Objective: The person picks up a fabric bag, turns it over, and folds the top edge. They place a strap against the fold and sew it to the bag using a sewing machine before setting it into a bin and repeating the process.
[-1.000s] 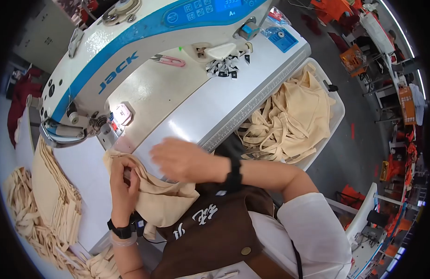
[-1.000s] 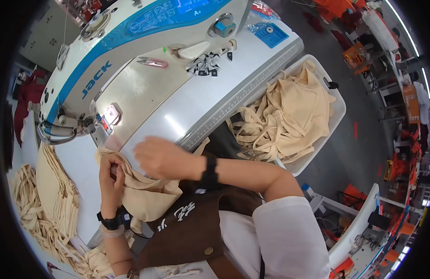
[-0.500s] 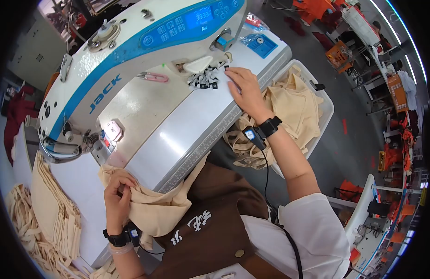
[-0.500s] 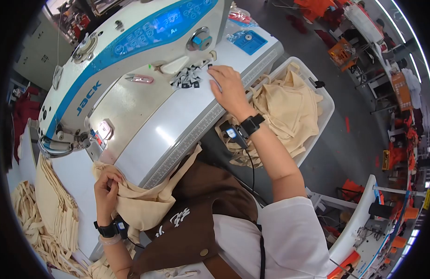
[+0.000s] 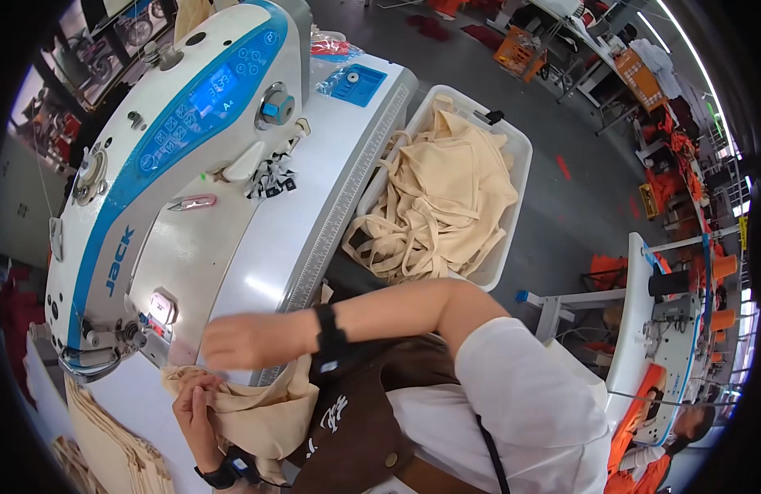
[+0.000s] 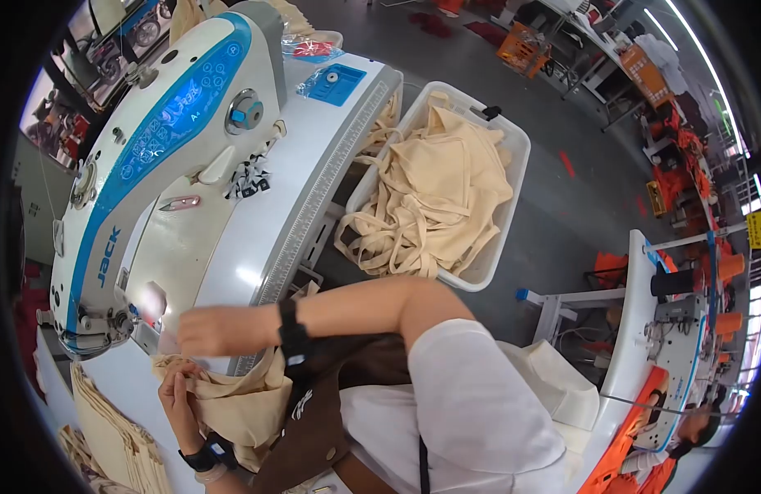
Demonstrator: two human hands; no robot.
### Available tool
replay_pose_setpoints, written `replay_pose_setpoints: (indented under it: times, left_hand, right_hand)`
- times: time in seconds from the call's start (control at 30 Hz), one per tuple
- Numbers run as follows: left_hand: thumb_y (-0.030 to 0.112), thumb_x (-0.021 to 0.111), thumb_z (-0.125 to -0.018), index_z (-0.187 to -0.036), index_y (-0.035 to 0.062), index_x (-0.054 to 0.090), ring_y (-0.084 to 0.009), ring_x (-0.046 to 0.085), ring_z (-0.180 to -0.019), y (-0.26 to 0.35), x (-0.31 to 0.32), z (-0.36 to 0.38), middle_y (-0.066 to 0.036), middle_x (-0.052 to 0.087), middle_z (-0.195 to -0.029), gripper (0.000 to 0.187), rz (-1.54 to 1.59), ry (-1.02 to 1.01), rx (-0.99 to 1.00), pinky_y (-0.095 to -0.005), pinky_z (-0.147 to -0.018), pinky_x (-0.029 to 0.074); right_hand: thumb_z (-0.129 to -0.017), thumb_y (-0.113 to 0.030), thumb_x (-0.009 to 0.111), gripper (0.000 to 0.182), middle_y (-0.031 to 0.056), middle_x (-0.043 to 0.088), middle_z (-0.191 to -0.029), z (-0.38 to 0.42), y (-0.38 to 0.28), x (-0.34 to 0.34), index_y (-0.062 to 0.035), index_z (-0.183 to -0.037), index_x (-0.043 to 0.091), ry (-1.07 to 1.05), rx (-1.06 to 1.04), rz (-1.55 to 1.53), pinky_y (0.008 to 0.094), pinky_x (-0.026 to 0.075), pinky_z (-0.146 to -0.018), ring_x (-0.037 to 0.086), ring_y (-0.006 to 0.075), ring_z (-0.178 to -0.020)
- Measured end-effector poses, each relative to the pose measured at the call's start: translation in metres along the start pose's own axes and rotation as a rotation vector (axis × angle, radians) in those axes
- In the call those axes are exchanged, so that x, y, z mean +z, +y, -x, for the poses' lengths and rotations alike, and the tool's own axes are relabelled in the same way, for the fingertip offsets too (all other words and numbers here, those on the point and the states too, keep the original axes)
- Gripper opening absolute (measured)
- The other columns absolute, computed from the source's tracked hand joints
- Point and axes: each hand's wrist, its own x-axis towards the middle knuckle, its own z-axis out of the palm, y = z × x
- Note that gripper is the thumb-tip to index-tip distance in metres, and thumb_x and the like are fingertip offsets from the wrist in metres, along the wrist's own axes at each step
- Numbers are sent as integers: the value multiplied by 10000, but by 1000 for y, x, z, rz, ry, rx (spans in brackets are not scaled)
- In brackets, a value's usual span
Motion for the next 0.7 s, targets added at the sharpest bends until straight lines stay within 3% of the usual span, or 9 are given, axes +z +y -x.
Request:
replay_pose_setpoints:
  times: [0.1, 0.23, 0.3, 0.37, 0.43, 0.47, 0.57, 0.6, 0.7]
  left_hand:
    - [141, 528, -1012, -1030, -67, 656, -95, 559, -883, -8, -13, 6, -61, 658, -999, 245, 77, 57, -115, -235, -789, 431]
    - [140, 581, -977, -1024, -73, 666, -112, 590, -877, -8, 0, 3, -59, 676, -948, 235, 203, 179, -26, -255, -782, 462]
    - [139, 599, -961, -1014, -64, 673, -114, 596, -869, 4, 6, 0, -57, 682, -935, 222, 63, 128, 9, -265, -781, 474]
    - [139, 626, -938, -994, -47, 684, -114, 598, -856, 3, 2, 4, -52, 687, -923, 203, -38, 137, -28, -273, -771, 482]
    - [114, 643, -918, -953, -32, 697, -117, 600, -858, 2, 0, 3, -51, 693, -918, 159, -27, 153, -78, -274, -769, 483]
    - [98, 634, -925, -952, -46, 697, -121, 608, -856, 2, -1, -1, -58, 700, -921, 159, -128, 130, -20, -278, -773, 487]
    - [106, 649, -919, -989, -8, 723, -122, 618, -851, 0, -5, -1, -59, 699, -937, 153, -107, 130, -4, -262, -772, 487]
    - [103, 655, -914, -994, 1, 728, -100, 601, -852, 2, -5, -1, -50, 696, -937, 149, -77, 119, -79, -250, -775, 482]
    - [82, 622, -937, -1022, 3, 722, -86, 586, -875, 0, -6, -1, -30, 702, -923, 153, -15, 104, 4, -242, -796, 478]
  right_hand:
    - [-878, -96, 555, 133, 103, 618, -1031, -21, -8, 35, -4, -970, 584, 75, 67, -200, 372, 485, -808, 582, 286, -940]
    - [-929, -120, 500, 147, 97, 621, -1058, -26, -18, 51, -21, -996, 587, 100, 112, -351, 403, 481, -805, 587, 287, -951]
    - [-953, -129, 470, 172, 95, 621, -1071, -26, -23, 41, -34, -1014, 600, 97, 177, -549, 413, 479, -799, 589, 293, -956]
    - [-901, -125, 534, 199, 128, 640, -1117, -27, -19, 36, -3, -1033, 619, 80, 71, -350, 411, 500, -787, 624, 309, -972]
    - [-895, -90, 512, 196, 134, 645, -1067, -26, -12, 40, -35, -1046, 624, -98, 191, -455, 414, 491, -755, 623, 328, -913]
    - [-844, -41, 561, 234, 138, 637, -964, -33, -18, 32, -55, -1070, 624, 66, 199, -463, 420, 470, -719, 602, 335, -834]
    - [-808, -4, 705, 234, 102, 665, -924, -22, -14, 45, -63, -1033, 683, 28, 306, -279, 384, 505, -721, 631, 303, -832]
    - [-802, -1, 682, 274, 110, 625, -862, -22, -16, 49, -90, -1061, 656, 81, 351, -297, 409, 475, -694, 591, 328, -789]
    - [-806, -1, 701, 242, 91, 641, -882, -29, -13, 49, -68, -1031, 644, 51, 373, -282, 398, 488, -698, 604, 313, -819]
